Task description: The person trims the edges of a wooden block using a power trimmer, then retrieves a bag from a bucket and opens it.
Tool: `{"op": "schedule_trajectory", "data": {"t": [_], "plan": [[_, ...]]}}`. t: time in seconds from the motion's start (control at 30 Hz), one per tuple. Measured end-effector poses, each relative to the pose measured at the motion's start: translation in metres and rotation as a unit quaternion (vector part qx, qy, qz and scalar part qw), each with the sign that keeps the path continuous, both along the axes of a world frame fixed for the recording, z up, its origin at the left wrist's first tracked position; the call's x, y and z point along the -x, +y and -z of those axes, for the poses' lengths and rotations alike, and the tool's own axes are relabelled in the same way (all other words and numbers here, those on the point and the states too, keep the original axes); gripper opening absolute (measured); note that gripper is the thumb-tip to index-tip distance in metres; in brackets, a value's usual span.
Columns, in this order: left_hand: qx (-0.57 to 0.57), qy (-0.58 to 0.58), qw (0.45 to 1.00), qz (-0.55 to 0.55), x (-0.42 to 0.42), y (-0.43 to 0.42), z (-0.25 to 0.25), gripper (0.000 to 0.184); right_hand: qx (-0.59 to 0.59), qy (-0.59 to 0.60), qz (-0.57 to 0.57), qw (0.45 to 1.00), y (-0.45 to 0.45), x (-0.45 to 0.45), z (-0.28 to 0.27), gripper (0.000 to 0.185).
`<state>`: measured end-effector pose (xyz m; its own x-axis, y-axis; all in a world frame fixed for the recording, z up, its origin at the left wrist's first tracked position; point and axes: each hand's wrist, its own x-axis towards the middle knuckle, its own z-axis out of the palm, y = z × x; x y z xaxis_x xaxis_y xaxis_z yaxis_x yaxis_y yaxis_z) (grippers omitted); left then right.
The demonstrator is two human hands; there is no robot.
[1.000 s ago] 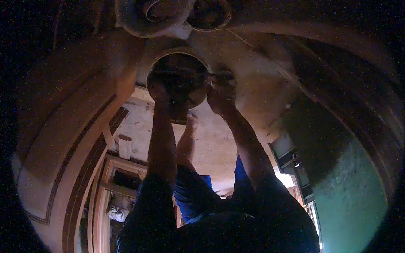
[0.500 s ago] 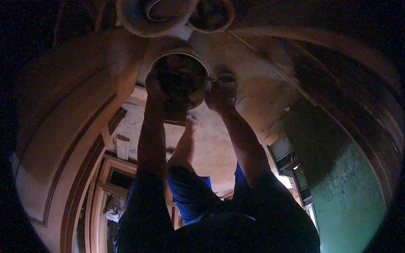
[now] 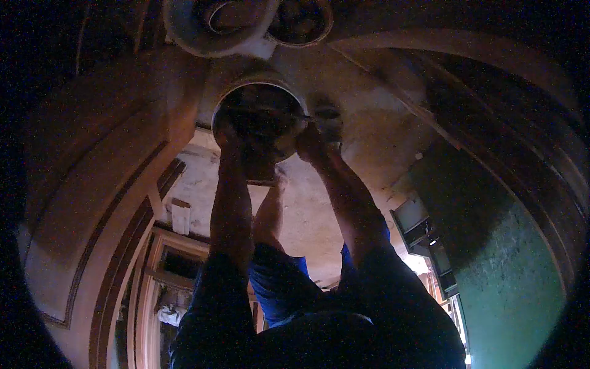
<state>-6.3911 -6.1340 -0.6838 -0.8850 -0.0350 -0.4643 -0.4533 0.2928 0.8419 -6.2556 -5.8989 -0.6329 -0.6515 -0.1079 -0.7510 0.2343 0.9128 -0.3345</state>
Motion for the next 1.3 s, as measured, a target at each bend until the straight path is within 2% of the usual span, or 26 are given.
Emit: {"op": "schedule_trajectory", "data": {"t": [0.1, 0.17, 0.27, 0.33, 0.43, 0.5, 0.57, 0.6, 0.63, 0.67, 0.7, 0.73, 0.8, 0.9, 0.97, 1.0, 1.03, 1.07, 1.13, 1.17, 1.2, 1.23, 1.27, 1.3], "plan": [[-0.002, -0.006, 1.000, -0.005, -0.015, -0.004, 0.009, 0.053, -0.023, 0.009, 0.150, 0.988, -0.003, -0.009, -0.003, 0.033], [-0.004, -0.011, 1.000, -0.006, -0.021, -0.006, 0.017, 0.053, -0.039, 0.011, 0.195, 0.980, -0.002, -0.005, -0.016, 0.036], [-0.004, -0.012, 1.000, -0.009, -0.028, -0.007, 0.029, 0.053, -0.027, -0.019, 0.105, 0.994, 0.009, 0.005, -0.031, 0.044], [-0.018, -0.017, 1.000, -0.015, -0.036, -0.014, 0.049, 0.052, -0.010, -0.131, 0.030, 0.991, 0.015, 0.016, -0.029, 0.048], [-0.037, -0.024, 0.999, -0.026, -0.056, -0.038, 0.096, 0.052, 0.031, 0.051, 0.275, 0.960, 0.011, -0.015, 0.001, 0.049], [0.044, -0.015, 0.999, 0.005, -0.055, -0.035, 0.091, 0.052, 0.022, 0.071, 0.299, 0.951, 0.004, -0.006, -0.026, 0.045], [0.239, 0.025, 0.963, 0.125, -0.061, -0.029, 0.076, 0.057, 0.036, -0.005, 0.259, 0.965, 0.015, 0.019, -0.061, 0.043], [0.148, 0.027, 0.985, 0.086, -0.061, -0.028, 0.078, 0.055, 0.054, -0.093, 0.205, 0.973, 0.026, 0.034, -0.078, 0.043], [0.056, 0.030, 0.997, 0.047, -0.065, -0.030, 0.089, 0.054, 0.047, -0.119, 0.155, 0.980, 0.028, 0.038, -0.084, 0.043], [0.023, 0.031, 0.999, 0.034, -0.065, -0.033, 0.094, 0.053, 0.042, -0.143, 0.104, 0.983, 0.031, 0.037, -0.084, 0.043], [-0.011, 0.031, 0.999, 0.022, -0.065, -0.035, 0.097, 0.052, 0.011, -0.107, 0.059, 0.992, 0.027, 0.031, -0.083, 0.043], [0.014, 0.030, 0.999, 0.037, -0.064, -0.032, 0.091, 0.053, 0.009, -0.088, 0.046, 0.995, 0.024, 0.021, -0.072, 0.043], [0.134, 0.159, 0.972, 0.107, -0.057, -0.027, 0.079, 0.051, 0.033, -0.066, 0.053, 0.996, 0.016, 0.002, -0.042, 0.043], [-0.069, 0.007, 0.997, -0.018, -0.028, 0.003, 0.012, 0.051, 0.069, 0.018, 0.119, 0.990, 0.004, -0.026, 0.011, 0.030], [-0.200, -0.090, 0.972, -0.086, -0.001, 0.030, -0.043, 0.053, 0.039, 0.039, 0.114, 0.992, -0.003, -0.025, 0.010, 0.027], [-0.216, -0.124, 0.963, -0.105, 0.006, 0.035, -0.055, 0.054, 0.002, 0.021, 0.084, 0.996, -0.004, -0.010, -0.007, 0.028], [-0.209, -0.144, 0.962, -0.099, 0.013, 0.037, -0.066, 0.055, -0.034, 0.004, 0.054, 0.998, -0.006, 0.000, -0.017, 0.030], [-0.080, -0.184, 0.968, -0.154, 0.009, 0.028, -0.059, 0.055, -0.041, 0.046, 0.062, 0.996, -0.016, -0.010, 0.000, 0.030], [-0.045, -0.062, 0.997, -0.033, -0.006, 0.011, -0.040, 0.055, -0.062, 0.130, 0.078, 0.987, -0.039, -0.045, 0.061, 0.033], [-0.049, -0.049, 0.997, -0.032, -0.009, 0.012, -0.044, 0.054, -0.048, 0.082, 0.040, 0.995, -0.029, -0.030, 0.037, 0.029], [-0.053, -0.036, 0.997, -0.031, -0.012, 0.012, -0.047, 0.054, -0.034, 0.033, 0.001, 0.999, -0.008, -0.001, -0.012, 0.026], [-0.080, -0.072, 0.990, -0.090, -0.011, 0.027, -0.071, 0.054, -0.020, -0.016, -0.038, 0.999, 0.003, 0.016, -0.042, 0.024], [-0.106, -0.108, 0.977, -0.148, -0.015, 0.030, -0.076, 0.054, -0.010, 0.001, 0.017, 1.000, 0.003, 0.014, -0.044, 0.024], [-0.114, -0.060, 0.985, -0.117, -0.022, 0.025, -0.066, 0.054, 0.000, 0.017, 0.070, 0.997, 0.005, 0.012, -0.046, 0.023]]}}
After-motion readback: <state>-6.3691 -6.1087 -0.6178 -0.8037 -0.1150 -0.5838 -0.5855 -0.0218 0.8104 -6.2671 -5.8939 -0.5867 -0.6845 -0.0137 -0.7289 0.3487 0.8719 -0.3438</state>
